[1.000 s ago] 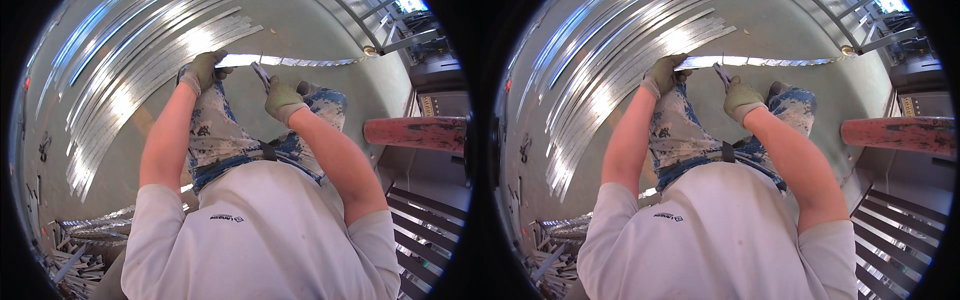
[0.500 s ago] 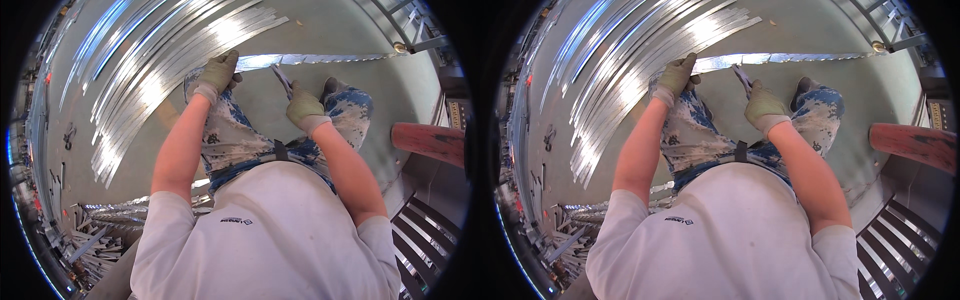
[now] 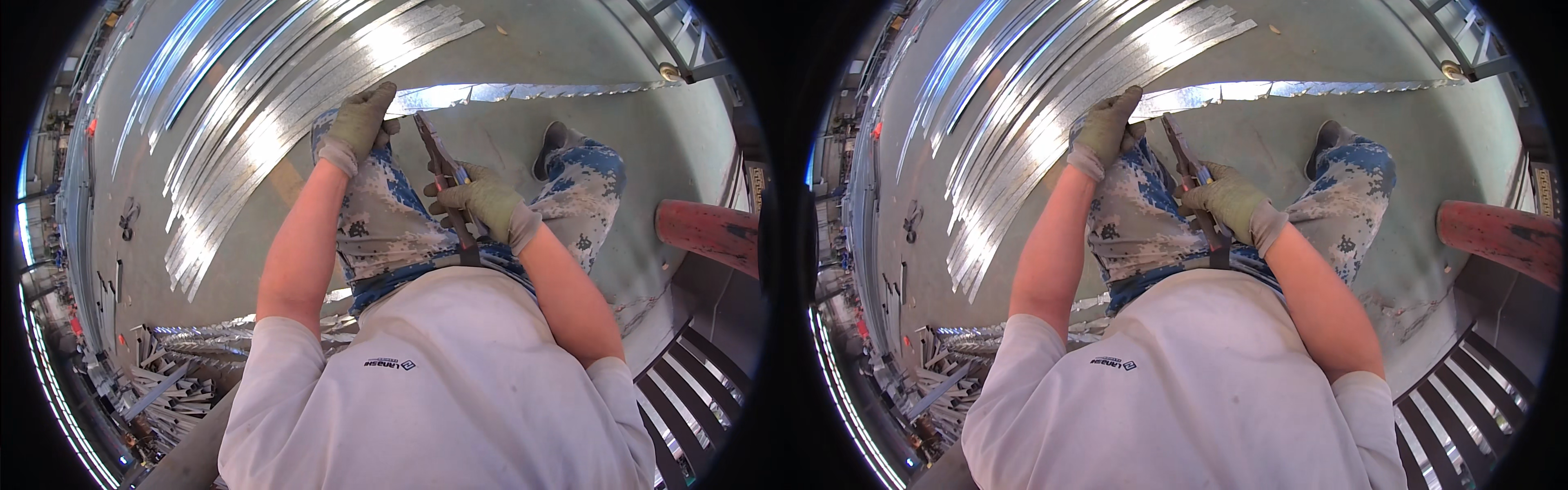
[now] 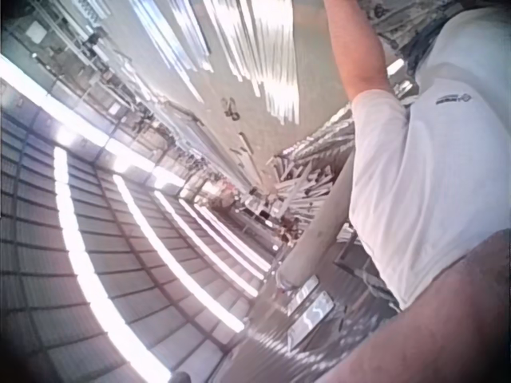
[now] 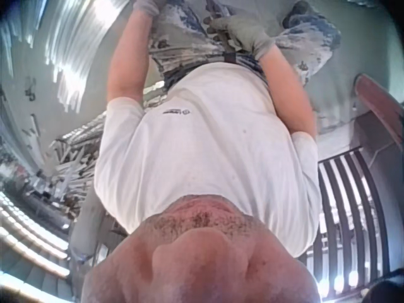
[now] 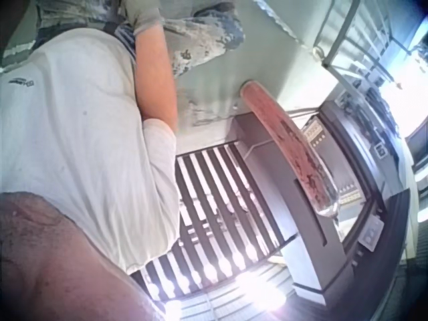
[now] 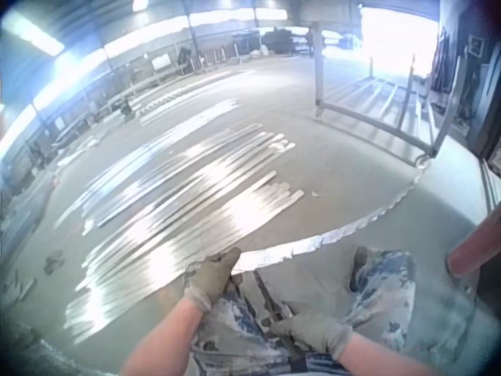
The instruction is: The person sits on the floor and uses tin snips to cut a long, thin metal strip into shorter pieces. The person repeatedly positions the snips and cuts the strip, accumulating cut pieces on the floor.
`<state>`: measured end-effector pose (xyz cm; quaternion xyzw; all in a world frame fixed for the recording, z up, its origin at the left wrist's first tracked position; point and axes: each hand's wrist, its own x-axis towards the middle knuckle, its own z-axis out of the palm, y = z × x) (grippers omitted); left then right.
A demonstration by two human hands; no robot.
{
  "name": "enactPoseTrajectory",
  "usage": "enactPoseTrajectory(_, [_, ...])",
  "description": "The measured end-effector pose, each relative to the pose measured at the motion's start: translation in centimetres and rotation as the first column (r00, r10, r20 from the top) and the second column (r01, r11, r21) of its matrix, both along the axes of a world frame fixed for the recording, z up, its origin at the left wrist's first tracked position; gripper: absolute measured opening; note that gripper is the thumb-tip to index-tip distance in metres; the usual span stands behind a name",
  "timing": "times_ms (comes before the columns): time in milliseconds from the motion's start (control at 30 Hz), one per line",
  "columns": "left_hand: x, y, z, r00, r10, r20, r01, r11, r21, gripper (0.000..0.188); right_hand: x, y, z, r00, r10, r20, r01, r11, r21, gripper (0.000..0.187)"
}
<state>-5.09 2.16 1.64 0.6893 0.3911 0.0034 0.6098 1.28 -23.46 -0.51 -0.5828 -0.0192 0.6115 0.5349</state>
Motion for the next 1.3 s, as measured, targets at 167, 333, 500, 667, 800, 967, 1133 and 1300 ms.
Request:
enactPoseTrajectory(167, [-0.2, 0.0, -0.3, 0.999, 0.04, 0.033, -0.039, 0.999, -0.027, 0.056, -0.3, 0.4, -0.4, 0.998, 0.049, 0.028, -0.05, 0.998, 0.028, 0.059])
enactPoseTrajectory(333, [-0.2, -0.1, -0.1, 0.999, 0.044, 0.032, -0.043, 0.999, -0.029, 0.058, -0.8, 0.6, -0.5, 1.0, -0.004, -0.009, 0.005, 0.998, 0.065, 0.062])
enactPoseTrajectory(500, [-0.2, 0.6, -0.9, 0.999, 0.015, 0.03, -0.013, 0.997, -0.082, 0.053, -0.9, 0.5, -0.8, 1.0, 0.011, -0.02, -0.009, 0.993, 0.119, 0.07])
enactPoseTrajectory(667, [-0.2, 1.1, -1.7, 0.998, -0.003, 0.067, 0.01, 0.995, -0.102, 0.054, -1.3, 0.9, -0.1, 0.976, -0.099, -0.194, 0.131, 0.979, 0.157, 0.058])
enactPoseTrajectory(800, [0.2, 0.8, -1.7, 0.997, 0.038, 0.066, -0.032, 0.995, -0.09, 0.043, -1.7, 1.2, -0.8, 0.988, -0.109, -0.112, 0.125, 0.981, 0.148, 0.06])
enactPoseTrajectory(967, [0.6, 0.2, -1.5, 0.996, 0.085, 0.015, -0.083, 0.993, -0.081, 0.041, -2.5, 2.0, -0.7, 0.997, -0.019, 0.071, 0.012, 0.996, 0.088, 0.068])
enactPoseTrajectory(1133, [0.6, 0.6, -2.8, 0.997, 0.075, 0.033, -0.073, 0.994, -0.077, 0.048, -3.7, 3.1, -1.4, 0.946, 0.069, 0.318, -0.049, 0.996, -0.07, 0.065])
enactPoseTrajectory(1300, [0.6, 0.5, -2.6, 0.999, 0.04, -0.001, -0.04, 0.998, -0.042, 0.054, -5.6, 3.4, -3.8, 0.398, 0.25, 0.883, -0.001, 0.962, -0.271, 0.062])
